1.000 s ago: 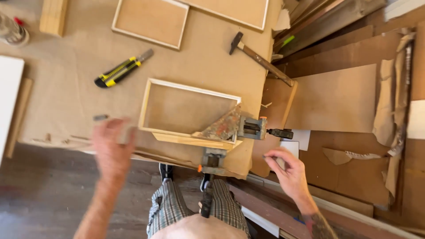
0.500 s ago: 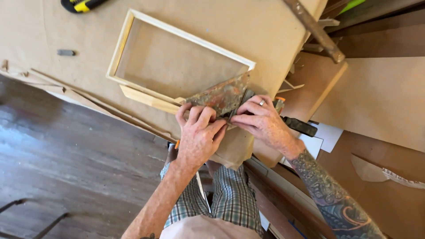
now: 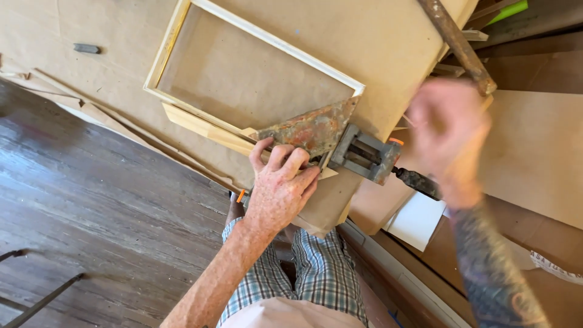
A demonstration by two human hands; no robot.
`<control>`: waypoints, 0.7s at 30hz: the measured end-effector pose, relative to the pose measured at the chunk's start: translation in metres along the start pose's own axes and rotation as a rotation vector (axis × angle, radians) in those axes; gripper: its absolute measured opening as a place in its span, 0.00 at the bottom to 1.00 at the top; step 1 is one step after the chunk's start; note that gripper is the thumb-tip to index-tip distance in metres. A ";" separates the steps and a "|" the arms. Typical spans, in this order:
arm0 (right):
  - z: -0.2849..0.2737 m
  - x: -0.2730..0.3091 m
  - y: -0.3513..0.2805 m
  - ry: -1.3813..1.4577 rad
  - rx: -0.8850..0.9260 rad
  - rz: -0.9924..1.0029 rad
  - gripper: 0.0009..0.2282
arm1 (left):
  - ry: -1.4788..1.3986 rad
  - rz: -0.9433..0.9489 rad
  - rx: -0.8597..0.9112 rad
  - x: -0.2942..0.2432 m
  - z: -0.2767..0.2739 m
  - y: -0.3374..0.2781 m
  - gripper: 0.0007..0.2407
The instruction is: Assembling small wooden frames using a corner clamp, hammer, and utility knife on a workbench.
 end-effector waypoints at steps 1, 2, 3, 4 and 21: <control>-0.022 -0.009 0.014 -0.128 -0.097 0.014 0.09 | 0.029 0.011 0.010 -0.001 0.000 0.000 0.06; -0.021 -0.030 0.016 -0.126 -0.096 0.013 0.09 | 0.030 0.009 0.010 -0.001 -0.001 0.000 0.06; -0.014 -0.063 0.017 -0.255 0.010 0.174 0.18 | 0.044 0.017 0.009 -0.001 -0.001 0.000 0.07; -0.009 -0.097 0.015 -0.383 0.116 0.335 0.29 | 0.058 0.027 0.008 -0.001 -0.002 0.001 0.08; -0.060 -0.016 -0.020 0.076 0.032 0.604 0.17 | 0.105 0.011 0.004 -0.002 0.007 -0.002 0.08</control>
Point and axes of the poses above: each hand's wrist, its own y-axis towards the middle knuckle, its own z-axis out of the palm, x = y × z, the point moved 7 cm from there along y, towards the middle knuckle, and after that the axes turned 3 degrees about -z, right-handed, at the moved point
